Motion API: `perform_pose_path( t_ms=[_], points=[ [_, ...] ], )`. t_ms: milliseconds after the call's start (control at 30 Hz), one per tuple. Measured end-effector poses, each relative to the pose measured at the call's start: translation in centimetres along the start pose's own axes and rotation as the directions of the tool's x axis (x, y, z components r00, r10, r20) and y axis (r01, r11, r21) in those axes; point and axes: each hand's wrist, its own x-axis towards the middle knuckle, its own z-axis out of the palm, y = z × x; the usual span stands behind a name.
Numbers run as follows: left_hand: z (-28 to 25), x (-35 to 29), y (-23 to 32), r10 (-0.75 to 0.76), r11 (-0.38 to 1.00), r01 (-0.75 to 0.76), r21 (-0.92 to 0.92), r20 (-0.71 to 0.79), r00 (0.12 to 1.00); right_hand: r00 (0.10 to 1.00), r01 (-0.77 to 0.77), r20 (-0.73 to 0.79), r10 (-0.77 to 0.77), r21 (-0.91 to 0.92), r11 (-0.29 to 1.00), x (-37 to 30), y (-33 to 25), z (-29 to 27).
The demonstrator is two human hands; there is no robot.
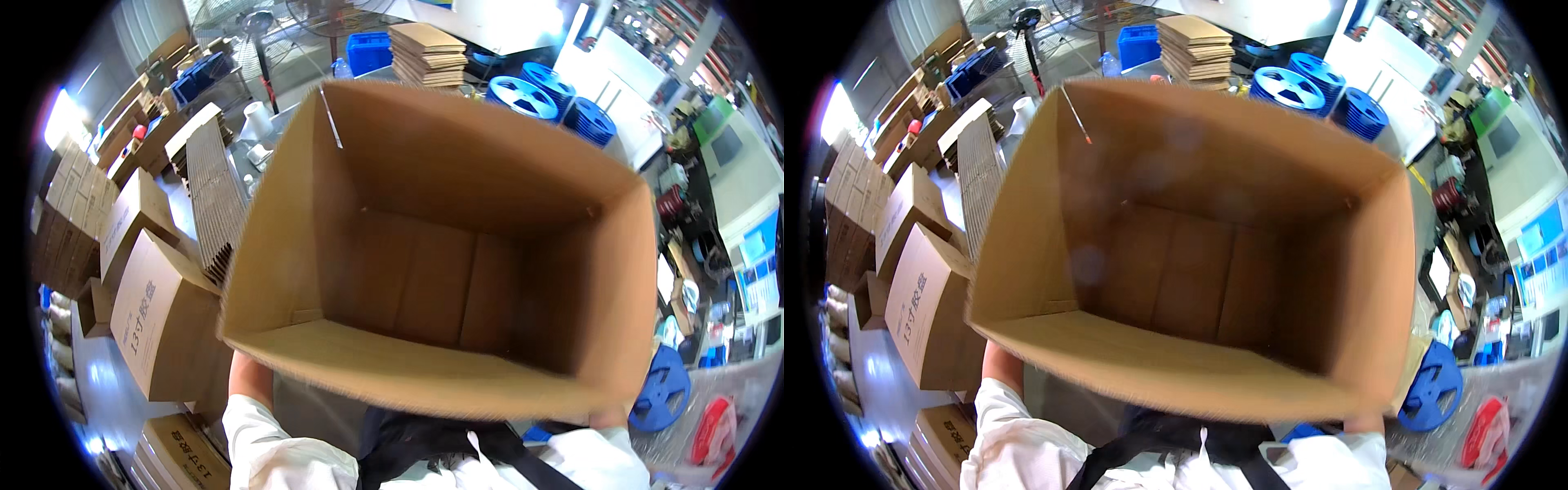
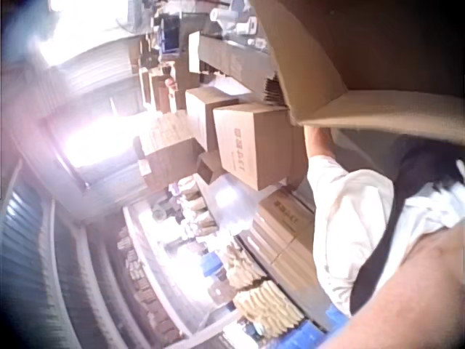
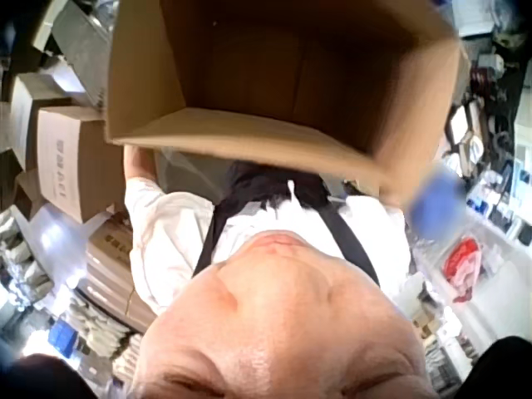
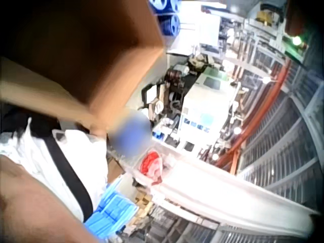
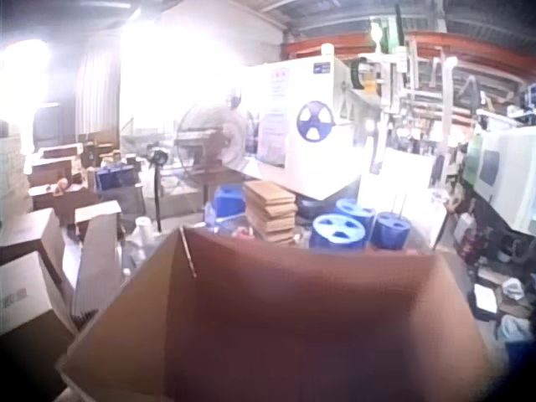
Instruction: The person assembles flat cardboard boxes by folding and taping the seams. They then place blue plastic reels into the boxes one by one. The task involves repetitive folding, taping, and stacking of items in a warehouse environment.
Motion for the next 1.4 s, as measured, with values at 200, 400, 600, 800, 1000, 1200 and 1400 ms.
perform_pose_path(
  t_ms=[200, 400, 600, 800, 1000, 1200, 1400],
  points=[
    [4.6, 7.7, -3.0, -0.304, 0.884, 0.345, 0.315, -0.173, 0.937, 0.94, -0.291, -0.221, 0.26, -0.12, 0.949, 6.5, 5.4, -7.5],
    [8.4, 17.3, -4.5, -0.389, 0.706, 0.495, 0.506, -0.307, 0.869, 0.85, -0.456, -0.353, 0.391, -0.119, 0.882, 9.8, 8.5, -13.8],
    [5.9, 29.1, -7.9, -0.087, -0.126, 0.14, 0.982, -0.152, 0.985, 0.79, -0.547, -0.387, 0.475, -0.095, 0.832, 13.2, 11.5, -15.2],
    [9.3, 43.0, -3.9, 0.157, -0.451, -0.144, 0.881, 0.236, 0.959, 0.825, -0.52, -0.329, 0.46, -0.123, 0.845, 17.7, 13.6, -13.7],
    [10.2, 54.8, -0.5, 0.024, -0.535, -0.153, 0.831, 0.196, 0.98, 0.748, -0.645, -0.399, 0.53, -0.247, 0.723, 18.5, 10.9, -6.5],
    [3.8, 64.0, -2.8, 0.222, -0.56, 0.131, 0.818, -0.004, 0.975, 0.725, -0.687, -0.478, 0.496, -0.454, 0.567, 17.0, 8.7, -4.8],
    [-0.6, 64.9, -1.5, 0.328, -0.614, 0.286, 0.736, -0.091, 0.94, 0.813, -0.564, -0.366, 0.453, -0.688, 0.457, 21.8, 1.2, 2.3]
  ],
)
